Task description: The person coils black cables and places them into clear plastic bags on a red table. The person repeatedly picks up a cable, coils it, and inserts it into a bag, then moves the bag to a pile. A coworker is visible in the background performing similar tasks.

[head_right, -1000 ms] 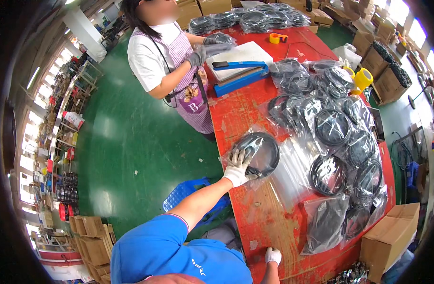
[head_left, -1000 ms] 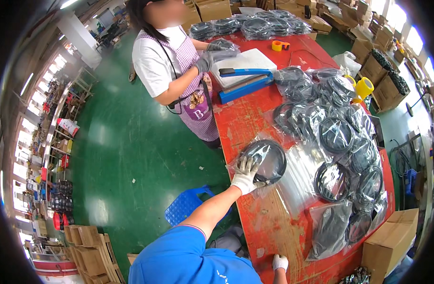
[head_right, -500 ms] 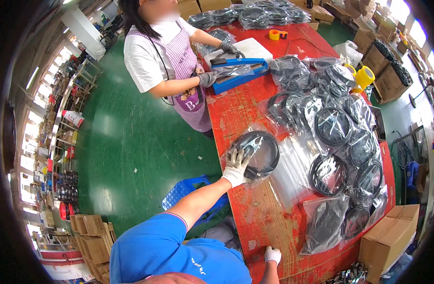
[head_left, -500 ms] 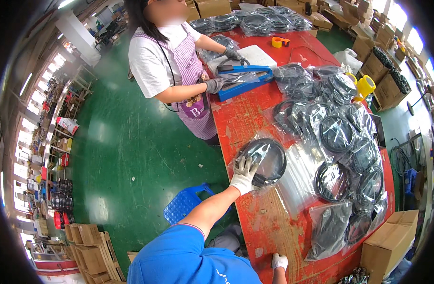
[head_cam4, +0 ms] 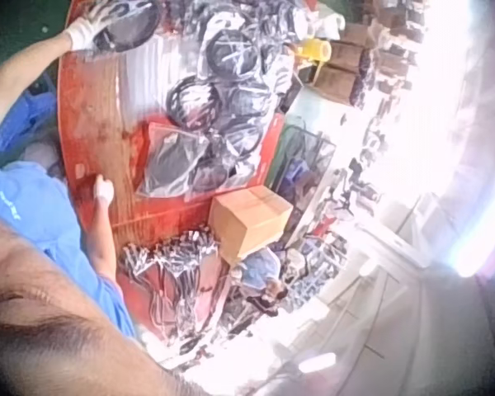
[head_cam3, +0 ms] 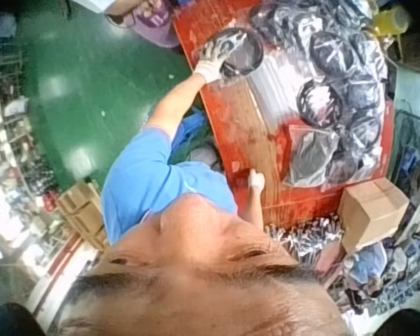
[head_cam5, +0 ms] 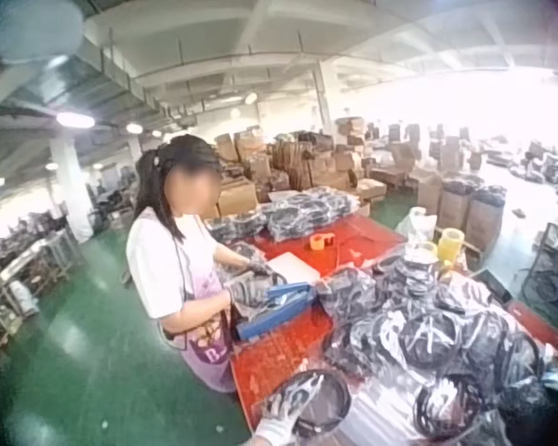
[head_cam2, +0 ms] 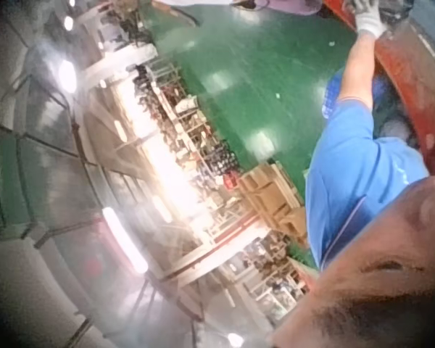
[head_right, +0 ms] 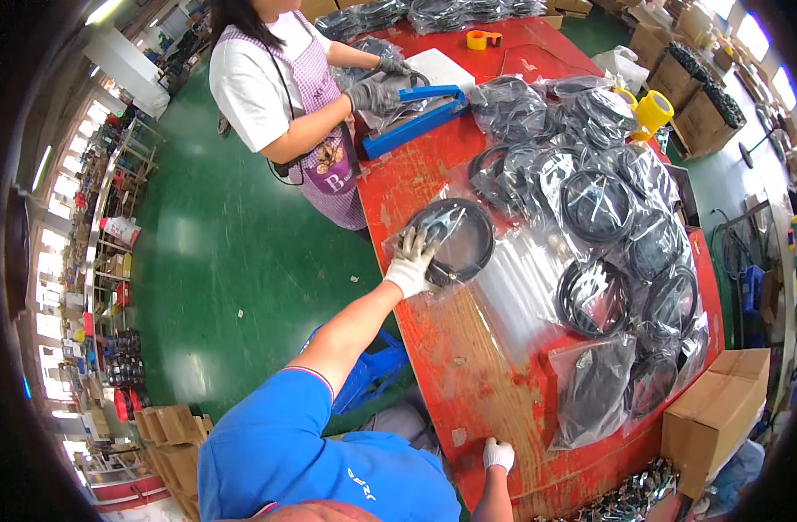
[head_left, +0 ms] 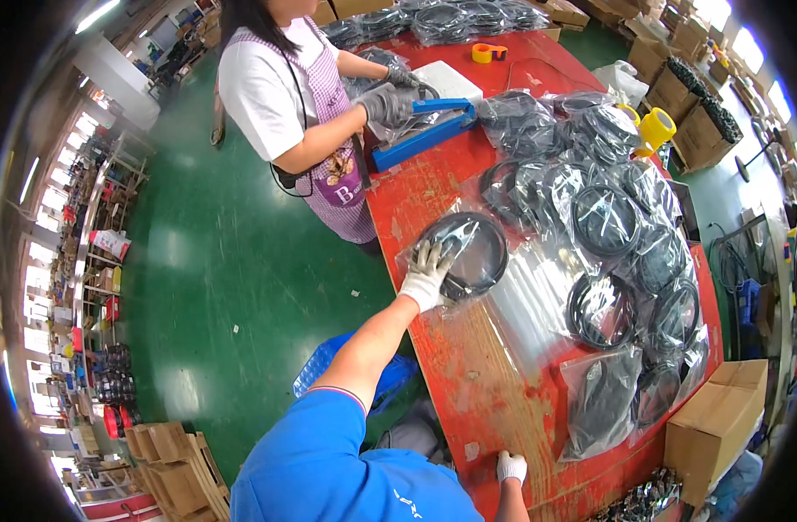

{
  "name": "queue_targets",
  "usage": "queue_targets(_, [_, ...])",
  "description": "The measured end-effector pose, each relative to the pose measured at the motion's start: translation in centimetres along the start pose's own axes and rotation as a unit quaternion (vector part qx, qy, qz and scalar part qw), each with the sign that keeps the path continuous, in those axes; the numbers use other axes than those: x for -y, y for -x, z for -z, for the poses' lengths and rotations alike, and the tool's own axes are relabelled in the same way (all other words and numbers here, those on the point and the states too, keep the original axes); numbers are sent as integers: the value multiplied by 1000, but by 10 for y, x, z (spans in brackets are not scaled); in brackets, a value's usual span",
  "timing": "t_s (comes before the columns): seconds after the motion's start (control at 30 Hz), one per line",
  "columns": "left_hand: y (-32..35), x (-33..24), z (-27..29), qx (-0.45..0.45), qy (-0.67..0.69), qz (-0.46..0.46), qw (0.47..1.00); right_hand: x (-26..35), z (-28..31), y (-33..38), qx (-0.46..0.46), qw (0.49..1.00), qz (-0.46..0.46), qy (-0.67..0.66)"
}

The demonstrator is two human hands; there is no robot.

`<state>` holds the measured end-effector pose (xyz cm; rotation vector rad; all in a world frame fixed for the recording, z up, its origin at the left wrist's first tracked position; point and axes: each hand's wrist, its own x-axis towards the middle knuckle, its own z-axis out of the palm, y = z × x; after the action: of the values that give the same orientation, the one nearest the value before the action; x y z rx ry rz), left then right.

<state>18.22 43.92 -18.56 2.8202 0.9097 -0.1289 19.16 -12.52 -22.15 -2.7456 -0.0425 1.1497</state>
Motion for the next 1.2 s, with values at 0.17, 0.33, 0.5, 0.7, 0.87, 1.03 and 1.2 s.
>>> queue_targets(0.17, [6, 7, -3, -63, 1, 12, 998, -9, -9, -9, 32, 999, -23, -25])
queue_targets(0.33, [57, -29, -16, -107, 76, 144, 981, -10, -10, -10, 21, 999, -34, -7])
queue_targets(0.5, [116, -55, -61, -168, 78, 136, 973, -13, -13, -15, 35, 999, -34, 2])
queue_targets(0.7, [121, -56, -69, -177, 80, 140, 971, -17, -19, -15, -17, 1000, 17, 14])
queue_targets(0.87, [122, -56, -71, -186, 83, 138, 969, -13, -15, -10, -43, 998, 43, 27])
queue_targets(1.03, [120, -58, -71, -185, 85, 133, 970, -15, -14, -11, -16, 1000, 10, 6])
queue_targets(1.2, [120, -59, -74, -196, 87, 129, 968, -13, -10, -9, 4, 1000, 0, 5])
